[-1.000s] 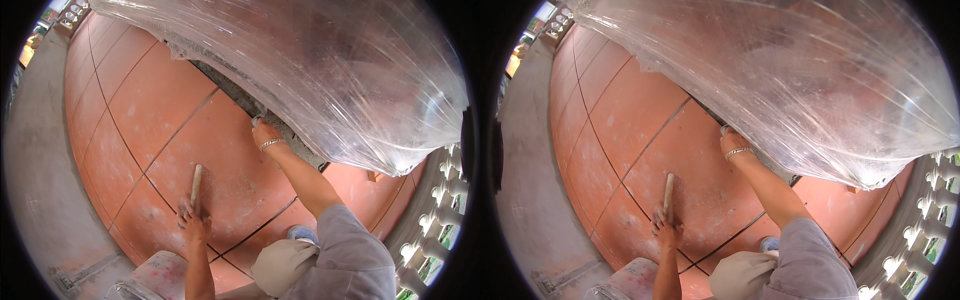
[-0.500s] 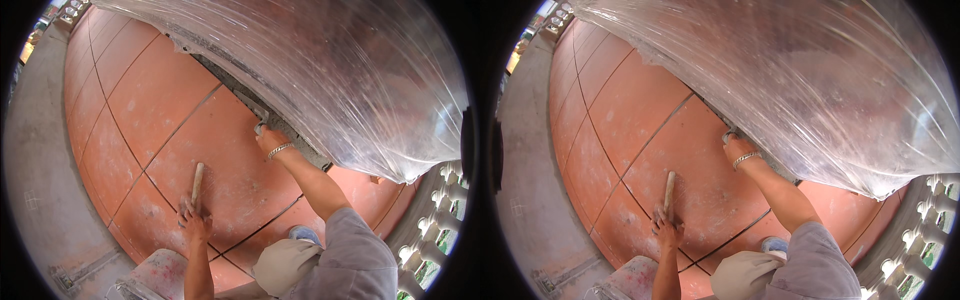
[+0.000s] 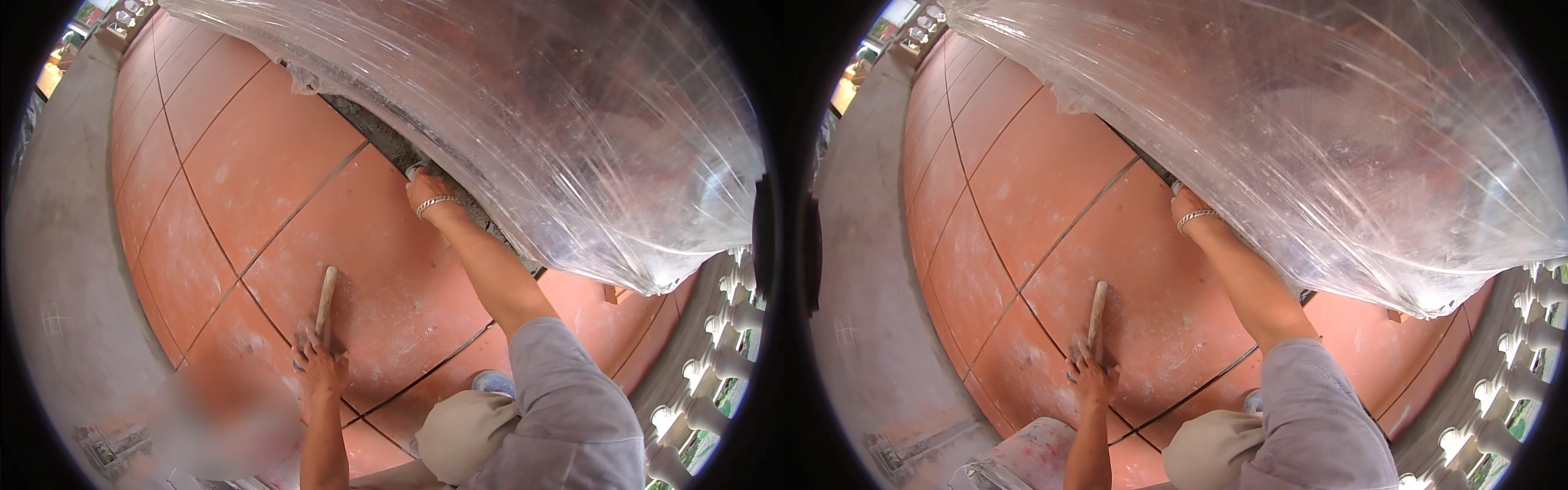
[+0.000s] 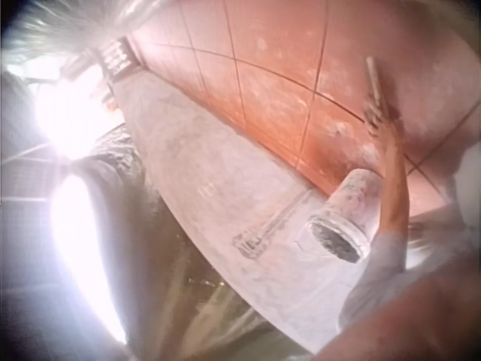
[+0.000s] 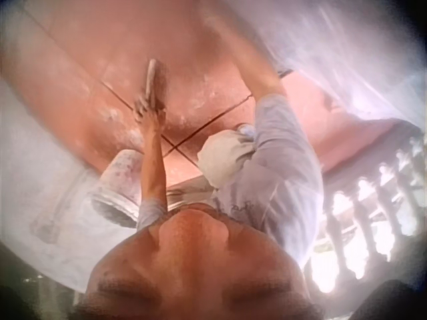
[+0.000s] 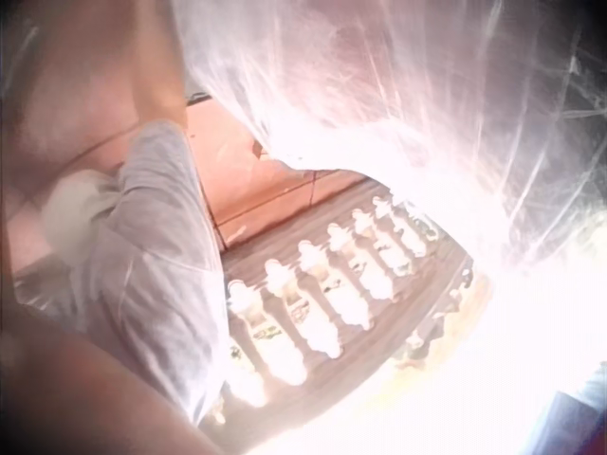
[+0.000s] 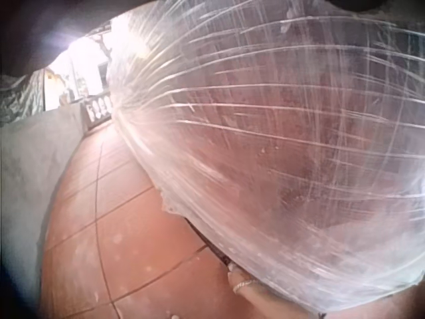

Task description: The person carries a terracotta tile to a tiled balcony, then kneels and uses a notched trowel to apply grout from a bucket into the joints between existing tiles. The person repeatedly scoops grout and presses it into the gaps along the floor and near a plastic-covered object.

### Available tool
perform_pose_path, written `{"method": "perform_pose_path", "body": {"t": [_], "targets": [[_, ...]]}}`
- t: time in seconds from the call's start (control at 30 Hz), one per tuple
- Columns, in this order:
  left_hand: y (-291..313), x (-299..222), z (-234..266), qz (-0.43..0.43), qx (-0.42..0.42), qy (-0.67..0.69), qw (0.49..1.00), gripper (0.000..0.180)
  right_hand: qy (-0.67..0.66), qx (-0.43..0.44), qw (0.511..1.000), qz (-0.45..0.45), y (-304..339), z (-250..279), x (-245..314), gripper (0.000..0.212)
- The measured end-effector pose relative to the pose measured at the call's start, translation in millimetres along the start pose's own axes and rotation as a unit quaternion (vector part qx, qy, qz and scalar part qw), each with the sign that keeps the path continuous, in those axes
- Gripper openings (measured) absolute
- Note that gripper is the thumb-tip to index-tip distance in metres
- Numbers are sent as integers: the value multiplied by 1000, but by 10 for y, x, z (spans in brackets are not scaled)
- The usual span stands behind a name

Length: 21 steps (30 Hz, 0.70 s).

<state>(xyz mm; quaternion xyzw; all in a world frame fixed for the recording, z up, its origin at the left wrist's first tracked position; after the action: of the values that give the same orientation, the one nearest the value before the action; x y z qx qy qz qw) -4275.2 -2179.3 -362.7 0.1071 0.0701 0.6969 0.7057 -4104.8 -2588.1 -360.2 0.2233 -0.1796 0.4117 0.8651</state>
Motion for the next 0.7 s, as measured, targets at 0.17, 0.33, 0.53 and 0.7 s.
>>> {"method": "perform_pose_path", "body": {"t": [0.17,0.33,0.53,0.7], "targets": [[-26,33,-86,-42,-33,3,999,116,58,109,988,90,52,106,167,40],[-20,33,-105,-64,-44,9,997,116,398,197,780,442,160,20,334,30],[-18,-29,-25,-15,-20,2,1000,114,431,304,709,468,589,-87,-236,23],[14,-88,112,11,-8,-16,1000,115,259,278,912,153,1138,239,-910,31]]}}
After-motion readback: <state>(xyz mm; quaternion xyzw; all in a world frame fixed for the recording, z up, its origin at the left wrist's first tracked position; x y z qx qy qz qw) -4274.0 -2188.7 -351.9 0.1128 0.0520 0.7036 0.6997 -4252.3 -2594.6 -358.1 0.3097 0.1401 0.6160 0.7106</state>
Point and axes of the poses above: each hand's wrist, its own y-axis away from the middle knuckle, its own z-axis out of the back of the hand, x = y × z, the point moved 5 cm from there along -y, towards the middle knuckle, and after that the axes turned 13 degrees about -x, right-handed, at the moved point
